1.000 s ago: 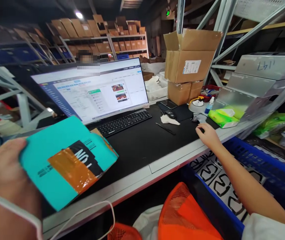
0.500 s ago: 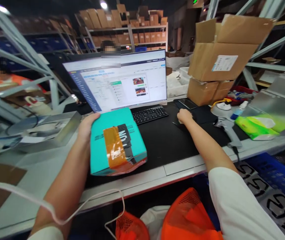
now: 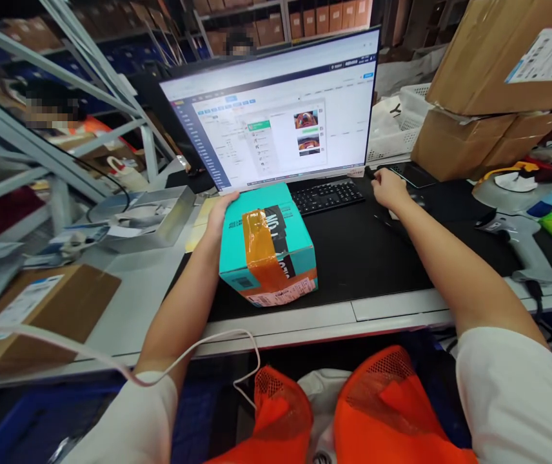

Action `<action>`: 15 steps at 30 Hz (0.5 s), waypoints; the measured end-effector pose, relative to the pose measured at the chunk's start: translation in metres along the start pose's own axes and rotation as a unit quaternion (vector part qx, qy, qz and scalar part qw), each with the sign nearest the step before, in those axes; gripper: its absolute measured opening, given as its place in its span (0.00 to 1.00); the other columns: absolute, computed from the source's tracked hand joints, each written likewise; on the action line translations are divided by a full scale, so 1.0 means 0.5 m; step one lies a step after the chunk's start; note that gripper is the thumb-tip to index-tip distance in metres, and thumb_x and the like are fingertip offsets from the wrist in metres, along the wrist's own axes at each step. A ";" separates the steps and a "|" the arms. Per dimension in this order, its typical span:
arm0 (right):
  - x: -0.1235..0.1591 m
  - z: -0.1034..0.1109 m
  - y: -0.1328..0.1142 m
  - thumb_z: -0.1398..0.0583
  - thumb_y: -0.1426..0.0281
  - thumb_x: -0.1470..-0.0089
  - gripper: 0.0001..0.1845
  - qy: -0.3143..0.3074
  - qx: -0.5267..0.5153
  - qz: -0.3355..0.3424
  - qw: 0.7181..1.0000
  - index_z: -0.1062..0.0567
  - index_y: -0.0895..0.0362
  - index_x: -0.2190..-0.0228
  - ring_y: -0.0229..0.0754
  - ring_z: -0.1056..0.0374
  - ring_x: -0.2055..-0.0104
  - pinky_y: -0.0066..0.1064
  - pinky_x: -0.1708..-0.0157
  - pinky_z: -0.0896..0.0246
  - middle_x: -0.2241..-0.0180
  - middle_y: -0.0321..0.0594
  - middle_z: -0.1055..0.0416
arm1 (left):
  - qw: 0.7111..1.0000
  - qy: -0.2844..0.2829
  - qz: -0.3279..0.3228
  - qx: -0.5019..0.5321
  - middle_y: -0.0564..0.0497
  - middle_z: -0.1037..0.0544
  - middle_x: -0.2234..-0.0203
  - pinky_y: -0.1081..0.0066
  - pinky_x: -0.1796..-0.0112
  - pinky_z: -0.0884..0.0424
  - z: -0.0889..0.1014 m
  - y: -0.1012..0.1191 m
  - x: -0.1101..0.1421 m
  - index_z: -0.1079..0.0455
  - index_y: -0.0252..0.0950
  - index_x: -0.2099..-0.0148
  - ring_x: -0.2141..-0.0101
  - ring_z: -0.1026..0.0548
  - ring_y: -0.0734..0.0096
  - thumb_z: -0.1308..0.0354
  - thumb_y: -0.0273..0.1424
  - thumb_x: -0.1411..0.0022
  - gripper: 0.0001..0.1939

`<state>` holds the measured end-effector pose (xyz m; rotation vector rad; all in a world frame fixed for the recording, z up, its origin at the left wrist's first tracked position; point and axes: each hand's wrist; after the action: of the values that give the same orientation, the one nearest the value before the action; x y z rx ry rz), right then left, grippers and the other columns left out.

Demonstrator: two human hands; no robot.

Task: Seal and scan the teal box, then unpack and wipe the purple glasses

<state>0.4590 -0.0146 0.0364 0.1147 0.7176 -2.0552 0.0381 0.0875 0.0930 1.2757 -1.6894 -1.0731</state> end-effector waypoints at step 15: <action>0.332 0.113 0.074 0.45 0.66 0.31 0.20 -0.133 0.045 0.074 0.987 0.22 0.63 0.45 0.57 0.26 0.44 0.41 0.45 0.38 0.46 0.60 0.22 | 0.997 -0.060 -0.011 0.037 0.47 0.15 0.65 0.54 0.48 0.20 0.113 0.013 0.096 0.24 0.38 0.58 0.54 0.17 0.49 0.36 0.47 0.40 0.18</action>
<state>0.4051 -0.1833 0.0089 -0.0540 0.4376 -1.9145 -0.0265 0.0520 0.0818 1.3001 -1.8240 -1.1302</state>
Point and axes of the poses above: each hand's wrist, its own x-axis away from the middle knuckle, its own z-axis out of the back of the hand, y = z × x
